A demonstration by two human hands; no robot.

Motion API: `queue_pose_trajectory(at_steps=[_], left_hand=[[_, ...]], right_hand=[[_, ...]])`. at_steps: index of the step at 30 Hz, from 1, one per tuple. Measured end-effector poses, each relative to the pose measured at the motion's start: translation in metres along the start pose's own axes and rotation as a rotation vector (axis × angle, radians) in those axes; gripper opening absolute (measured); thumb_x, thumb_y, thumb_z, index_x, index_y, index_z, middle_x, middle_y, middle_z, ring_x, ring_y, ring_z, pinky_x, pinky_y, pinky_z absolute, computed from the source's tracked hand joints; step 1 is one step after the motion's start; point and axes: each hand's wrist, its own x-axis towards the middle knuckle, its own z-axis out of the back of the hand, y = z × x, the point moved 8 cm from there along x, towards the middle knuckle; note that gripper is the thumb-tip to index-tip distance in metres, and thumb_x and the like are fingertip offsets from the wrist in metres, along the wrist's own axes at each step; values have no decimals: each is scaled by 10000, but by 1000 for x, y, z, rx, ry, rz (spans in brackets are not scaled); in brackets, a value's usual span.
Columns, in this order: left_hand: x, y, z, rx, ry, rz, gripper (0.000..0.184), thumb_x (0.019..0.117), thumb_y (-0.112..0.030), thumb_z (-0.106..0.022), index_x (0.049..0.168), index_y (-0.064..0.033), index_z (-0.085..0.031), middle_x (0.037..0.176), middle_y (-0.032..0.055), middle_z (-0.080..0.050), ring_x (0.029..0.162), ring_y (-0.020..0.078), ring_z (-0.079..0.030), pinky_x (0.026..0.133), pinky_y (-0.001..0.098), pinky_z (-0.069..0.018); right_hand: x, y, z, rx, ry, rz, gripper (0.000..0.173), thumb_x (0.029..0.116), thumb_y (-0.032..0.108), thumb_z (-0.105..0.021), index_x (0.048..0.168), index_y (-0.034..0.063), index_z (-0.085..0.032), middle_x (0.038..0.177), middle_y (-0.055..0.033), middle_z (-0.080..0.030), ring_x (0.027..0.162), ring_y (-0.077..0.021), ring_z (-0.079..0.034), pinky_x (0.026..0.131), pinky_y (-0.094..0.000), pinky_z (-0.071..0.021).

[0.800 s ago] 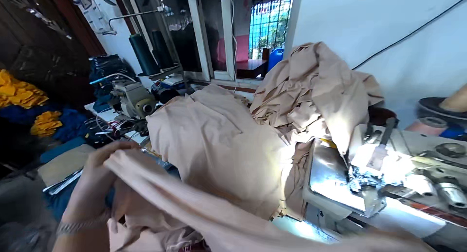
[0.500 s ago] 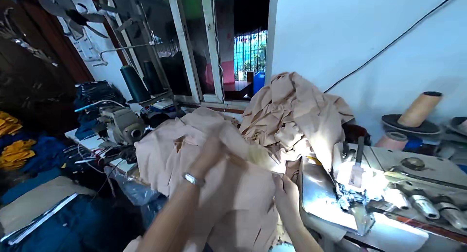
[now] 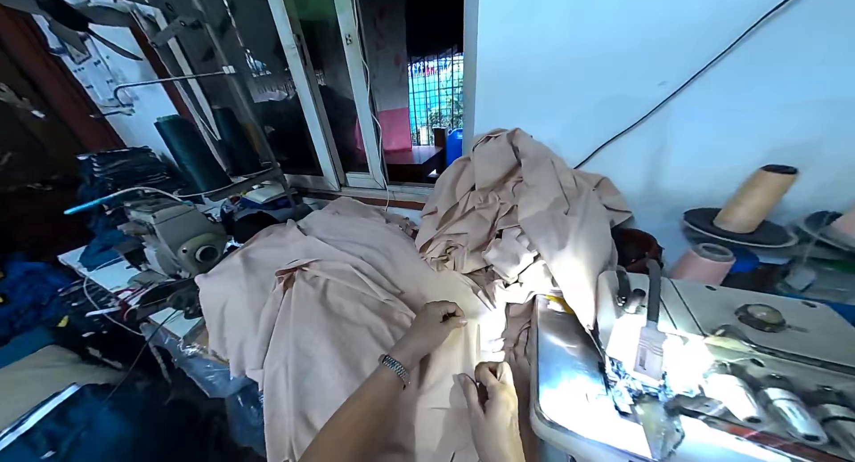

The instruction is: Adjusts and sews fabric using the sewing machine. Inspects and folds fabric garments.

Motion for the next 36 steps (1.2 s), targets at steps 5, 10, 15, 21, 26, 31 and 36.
queue_pose_trajectory(at_steps=[5,10,15,21,26,31,36], left_hand=[[16,15,-12,-14,63,140,137,954,-102,-706,1060,-15,-719,914,72,-683,828,138,-617,823,348,-514],[21,25,-19,67,83,228,150,934,-163,-747,1037,-56,-741,900,65,-698,838,167,-641,832,404,-523],[13,10,-18,175,62,72,143,986,-134,-644,1058,-21,-691,1025,136,-654,968,259,-640,881,464,-525],[-26,-49,14,-80,-78,-257,116,1025,-56,-510,1045,-31,-621,860,76,-618,719,148,-575,648,322,-493],[-46,-121,-1,-183,-105,-395,92,1023,-43,-534,1023,-31,-625,850,56,-620,698,118,-575,622,270,-500],[-60,-182,-45,-437,38,-507,94,1018,-68,-529,1014,-46,-621,740,19,-598,583,62,-518,515,202,-429],[-59,-194,-73,-456,48,-524,121,1008,3,-541,1079,20,-637,782,34,-610,656,55,-542,611,206,-466]], right_hand=[[-2,-10,1,112,-54,-58,147,927,59,-629,814,-27,-668,934,-152,-591,891,-190,-590,780,-257,-505],[-4,-15,1,181,-90,-68,142,934,25,-610,823,-47,-661,909,-134,-593,842,-109,-593,733,-170,-500],[-7,-10,-1,99,-83,29,176,858,60,-698,993,-52,-690,1199,-270,-566,1072,-264,-607,856,-268,-546],[-15,-1,1,152,-92,236,177,883,154,-674,801,7,-730,1004,-150,-707,1054,-260,-640,979,-349,-493],[-34,19,53,325,-121,133,208,894,164,-721,732,35,-708,724,6,-647,633,18,-586,576,-128,-498],[-54,38,153,365,-126,56,112,865,55,-745,754,42,-739,792,28,-708,741,10,-650,687,-168,-560],[-62,-16,174,484,-33,-138,219,993,191,-629,847,89,-756,784,23,-709,730,-46,-671,695,-233,-582]])
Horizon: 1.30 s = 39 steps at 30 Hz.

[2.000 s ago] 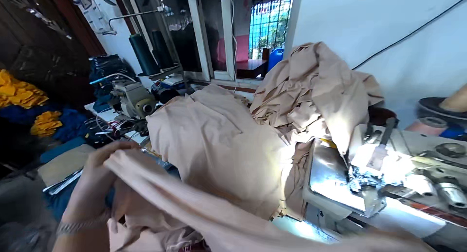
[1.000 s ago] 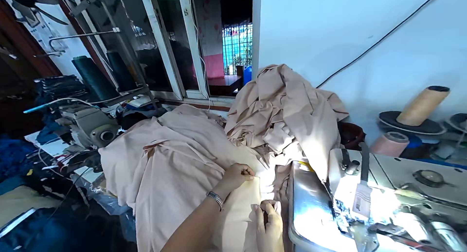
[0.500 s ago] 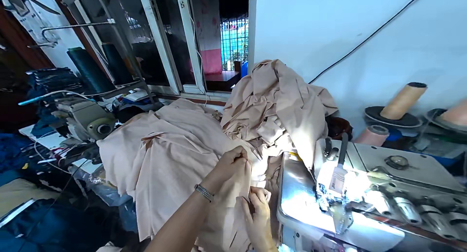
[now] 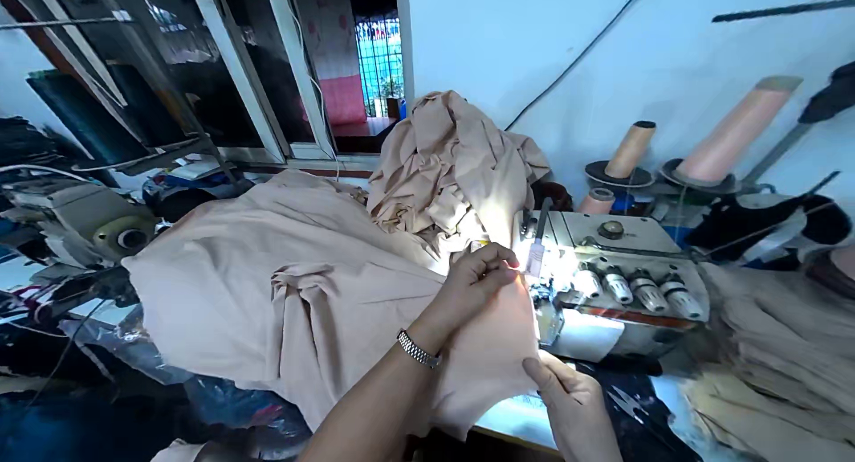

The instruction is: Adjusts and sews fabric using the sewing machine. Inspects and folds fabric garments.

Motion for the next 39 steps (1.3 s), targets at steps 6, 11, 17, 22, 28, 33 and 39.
queue_pose_trajectory(at_steps=[6,11,17,22,28,33,39], left_hand=[[-9,44,9,94,-66,89,136,984,26,-557,1006,26,-691,973,79,-701,876,90,-656,828,266,-545],[-15,42,13,90,-71,91,197,991,49,-513,1097,20,-676,987,83,-700,861,92,-649,806,266,-537],[-20,39,9,53,-76,65,208,961,59,-560,1144,29,-656,1003,96,-705,895,106,-670,835,272,-558],[-29,35,6,43,-92,130,259,906,86,-645,1150,-2,-648,920,71,-706,794,108,-663,733,259,-559],[-29,35,0,82,-89,140,291,898,59,-660,1181,-8,-635,898,77,-699,762,122,-650,684,277,-548],[-32,38,-9,188,-81,147,128,906,-11,-684,1033,-25,-674,919,90,-686,774,167,-637,680,336,-542],[-26,39,-17,400,-77,86,129,887,-13,-712,1007,-55,-691,916,59,-685,784,142,-651,706,330,-557]], right_hand=[[-16,-55,-8,371,53,-249,289,1010,108,-510,864,28,-747,854,-67,-739,762,-138,-717,736,-320,-623],[-22,-60,-11,265,24,-271,158,936,39,-617,888,-11,-759,846,-81,-735,725,-148,-708,709,-304,-623],[-29,-54,-2,28,-117,-184,41,848,21,-724,827,10,-757,776,-48,-728,665,-103,-682,668,-236,-597],[-37,-57,2,-50,-193,-132,30,810,30,-741,782,33,-750,828,-45,-735,740,-81,-689,692,-210,-583],[-46,-48,5,-136,-272,-115,64,785,-3,-742,740,31,-713,789,-25,-712,705,-27,-660,652,-170,-557],[-55,-50,5,-86,-312,-233,122,775,-40,-726,718,24,-639,685,-19,-675,596,-66,-651,591,-219,-570],[-64,-54,-9,153,-205,-433,172,842,-124,-669,1006,-77,-690,770,-82,-717,661,-135,-702,675,-288,-626]])
